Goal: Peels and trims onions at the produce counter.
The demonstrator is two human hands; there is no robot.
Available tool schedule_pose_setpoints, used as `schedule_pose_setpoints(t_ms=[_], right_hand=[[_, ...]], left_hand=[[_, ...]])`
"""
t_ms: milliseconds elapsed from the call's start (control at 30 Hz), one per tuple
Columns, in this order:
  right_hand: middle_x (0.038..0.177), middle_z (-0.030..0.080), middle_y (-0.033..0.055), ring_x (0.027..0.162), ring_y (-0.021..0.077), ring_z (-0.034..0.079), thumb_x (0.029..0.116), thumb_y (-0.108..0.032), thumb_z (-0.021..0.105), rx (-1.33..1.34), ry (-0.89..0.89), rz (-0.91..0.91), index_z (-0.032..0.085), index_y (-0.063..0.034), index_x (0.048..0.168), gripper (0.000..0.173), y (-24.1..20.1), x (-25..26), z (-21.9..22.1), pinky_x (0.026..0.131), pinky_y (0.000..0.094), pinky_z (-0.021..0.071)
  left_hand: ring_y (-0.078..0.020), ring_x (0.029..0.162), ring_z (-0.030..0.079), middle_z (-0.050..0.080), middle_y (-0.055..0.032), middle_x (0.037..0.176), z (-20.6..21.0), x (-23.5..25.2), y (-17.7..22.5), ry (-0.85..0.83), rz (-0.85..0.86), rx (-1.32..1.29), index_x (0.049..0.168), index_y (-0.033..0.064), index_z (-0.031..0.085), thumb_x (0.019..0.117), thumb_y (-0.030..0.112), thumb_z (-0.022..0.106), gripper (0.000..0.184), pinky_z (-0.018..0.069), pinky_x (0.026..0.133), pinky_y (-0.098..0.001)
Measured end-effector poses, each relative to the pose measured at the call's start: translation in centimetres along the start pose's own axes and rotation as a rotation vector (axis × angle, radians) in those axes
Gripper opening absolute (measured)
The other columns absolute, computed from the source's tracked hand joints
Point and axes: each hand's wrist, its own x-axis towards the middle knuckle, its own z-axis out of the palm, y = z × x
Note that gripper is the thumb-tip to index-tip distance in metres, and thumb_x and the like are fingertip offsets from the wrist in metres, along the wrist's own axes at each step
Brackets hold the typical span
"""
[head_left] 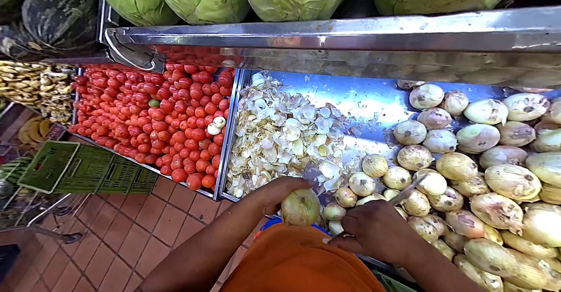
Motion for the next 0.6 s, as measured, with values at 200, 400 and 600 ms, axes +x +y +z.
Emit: schedule_pose_setpoints(t_ms=[200,400,600], right_hand=[[0.068,0.058,-0.003,0.06,0.014,0.06,0.0911,-0.076,0.053,0.158,-0.219,0.252,0.065,-0.0172,0.082,0.061,0.4,2.7,-1.5,0.052,0.0375,0.0499],[0.057,0.051,-0.0023,0.052,0.0148,0.057,0.0959,-0.077,0.041,0.069,-0.183,0.088,0.058,-0.0166,0.068,0.069,0.4,4.6,-0.8,0.047,0.0367,0.045],[0.061,0.055,0.004,0.057,0.0224,0.062,0.1014,-0.068,0.039,0.099,-0.295,0.03,0.059,-0.0121,0.072,0.067,-0.3,3.6,-0.2,0.049,0.0429,0.0495]], left_hand=[[-0.0165,0.09,0.069,0.071,-0.0083,0.099,0.3,-0.5,0.8,-0.016,0.026,0.166,0.115,0.0062,0.067,0.1043,0.045,0.051,0.044,0.0584,0.084,-0.0359],[-0.0154,0.088,0.069,0.071,-0.0074,0.097,0.8,0.3,0.7,-0.037,0.007,0.226,0.111,0.006,0.068,0.104,0.043,0.053,0.04,0.0585,0.082,-0.0356],[-0.0203,0.087,0.07,0.071,-0.0112,0.098,-1.8,-0.2,2.3,0.126,0.101,-0.058,0.112,0.0059,0.068,0.1027,0.049,0.051,0.047,0.0588,0.08,-0.0391]])
